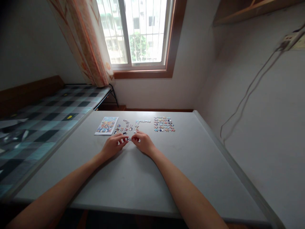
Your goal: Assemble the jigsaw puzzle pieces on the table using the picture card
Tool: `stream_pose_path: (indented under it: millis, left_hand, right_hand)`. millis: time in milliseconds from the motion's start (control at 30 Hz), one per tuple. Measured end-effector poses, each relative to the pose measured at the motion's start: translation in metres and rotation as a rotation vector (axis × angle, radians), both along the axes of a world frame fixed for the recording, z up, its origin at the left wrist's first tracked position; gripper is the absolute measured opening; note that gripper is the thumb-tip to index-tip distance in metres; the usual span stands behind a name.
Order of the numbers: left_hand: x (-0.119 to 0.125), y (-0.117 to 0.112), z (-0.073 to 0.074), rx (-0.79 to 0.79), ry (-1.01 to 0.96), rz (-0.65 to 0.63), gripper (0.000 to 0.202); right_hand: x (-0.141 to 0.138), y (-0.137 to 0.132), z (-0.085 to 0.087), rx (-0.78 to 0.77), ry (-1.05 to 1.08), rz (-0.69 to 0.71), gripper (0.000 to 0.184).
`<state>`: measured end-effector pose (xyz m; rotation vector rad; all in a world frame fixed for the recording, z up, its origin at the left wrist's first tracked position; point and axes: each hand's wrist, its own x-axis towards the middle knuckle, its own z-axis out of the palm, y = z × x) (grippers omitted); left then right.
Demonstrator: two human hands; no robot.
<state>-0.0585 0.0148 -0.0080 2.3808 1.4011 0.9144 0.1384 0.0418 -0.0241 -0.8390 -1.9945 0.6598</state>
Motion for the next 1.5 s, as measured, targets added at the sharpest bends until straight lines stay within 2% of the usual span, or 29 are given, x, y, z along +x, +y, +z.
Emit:
stream_pose_path:
  millis: [100, 267, 333, 500, 733, 933, 1100, 1233, 1367, 1500]
  left_hand:
    - [-0.001, 0.000, -0.001, 0.012, 0.019, 0.032, 0.028]
    - [0.000, 0.000, -0.002, -0.037, 0.110, 0.087, 0.030]
    - [0.001, -0.001, -0.002, -0.076, 0.156, 0.077, 0.030]
    - [0.004, -0.005, -0.001, -0.107, 0.260, 0.008, 0.031]
    - [0.013, -0.010, -0.003, 0.064, 0.449, -0.055, 0.033]
    - [0.027, -0.007, 0.005, 0.091, 0.581, -0.101, 0.034]
    - [0.045, 0.005, 0.015, 0.062, 0.564, 0.032, 0.030]
    - [0.057, 0.007, 0.011, 0.038, 0.545, 0.137, 0.036]
    - [0.055, 0.000, 0.006, 0.010, 0.552, 0.202, 0.039]
    - [0.048, -0.004, 0.007, 0.012, 0.557, 0.268, 0.038]
  right_hand:
    - [0.002, 0.003, 0.000, -0.003, -0.035, -0.052, 0.010]
    - [0.009, 0.011, 0.001, -0.046, -0.119, -0.285, 0.008]
    - [0.011, 0.014, 0.002, -0.059, -0.143, -0.330, 0.009]
    - [0.012, 0.018, 0.002, -0.068, -0.167, -0.370, 0.010]
    - [0.010, 0.032, -0.002, -0.063, -0.153, -0.380, 0.009]
    - [0.007, 0.041, 0.000, -0.074, -0.089, -0.391, 0.009]
    - [0.010, 0.040, 0.000, -0.108, -0.019, -0.414, 0.008]
    - [0.011, 0.038, 0.001, -0.102, -0.052, -0.423, 0.010]
    - [0.010, 0.035, 0.002, -0.098, -0.103, -0.419, 0.009]
    - [0.009, 0.033, 0.000, -0.080, -0.166, -0.360, 0.010]
